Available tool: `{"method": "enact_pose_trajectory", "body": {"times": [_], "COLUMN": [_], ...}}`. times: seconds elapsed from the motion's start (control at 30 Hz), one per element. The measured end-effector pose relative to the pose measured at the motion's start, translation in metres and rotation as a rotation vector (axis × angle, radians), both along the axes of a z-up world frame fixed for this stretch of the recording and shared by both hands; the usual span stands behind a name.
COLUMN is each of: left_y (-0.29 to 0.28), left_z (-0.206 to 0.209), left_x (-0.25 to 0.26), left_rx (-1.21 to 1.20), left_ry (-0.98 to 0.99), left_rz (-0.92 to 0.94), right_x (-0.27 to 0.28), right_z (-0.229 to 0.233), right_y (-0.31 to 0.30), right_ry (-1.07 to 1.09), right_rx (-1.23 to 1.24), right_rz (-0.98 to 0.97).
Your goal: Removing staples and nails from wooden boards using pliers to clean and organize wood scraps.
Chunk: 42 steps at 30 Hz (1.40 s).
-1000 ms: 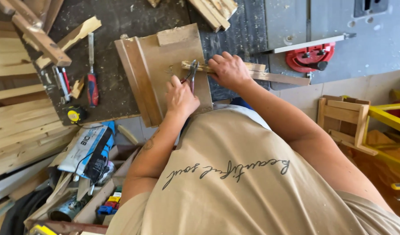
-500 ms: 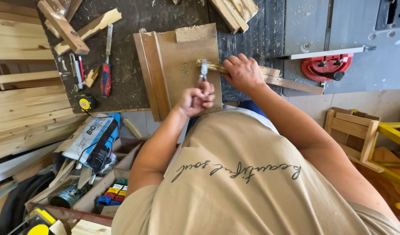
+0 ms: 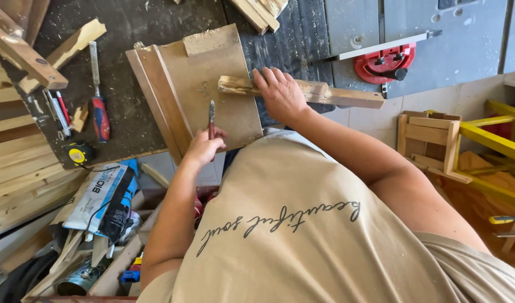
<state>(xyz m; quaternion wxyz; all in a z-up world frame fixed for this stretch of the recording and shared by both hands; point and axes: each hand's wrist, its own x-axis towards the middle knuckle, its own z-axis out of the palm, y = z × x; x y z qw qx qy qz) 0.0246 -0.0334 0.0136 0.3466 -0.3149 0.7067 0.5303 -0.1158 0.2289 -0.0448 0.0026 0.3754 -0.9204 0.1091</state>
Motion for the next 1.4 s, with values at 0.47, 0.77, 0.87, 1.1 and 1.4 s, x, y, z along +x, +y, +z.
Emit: {"method": "enact_pose_trajectory", "body": {"times": [0.47,0.77,0.87,1.1,1.4], "left_y": [0.008,0.006,0.001,-0.01,0.017], "left_z": [0.055,0.065,0.037,0.017,-0.002], "left_x": [0.004,0.008,0.012,-0.005,-0.017], "left_rx": [-0.41,-0.236,-0.189,-0.206,-0.487], "left_ry": [-0.037,0.124,0.268,0.474,0.452], "left_rz": [-0.432,-0.213,-0.027,0.073,-0.241], "right_x": [-0.073,-0.064,-0.027,0.041,0.049], "right_z": [0.113,0.155,0.124,0.049,-0.006], "right_y": [0.026,0.065,0.064,0.077,0.068], "right_ry": [-0.699,-0.995,-1.076,-1.346,-1.353], "right_rx": [-0.111,-1.395,-1.558,-1.745,-1.858], "right_rz": [-0.386,-1.16,-1.37,-1.424,-1.405]}}
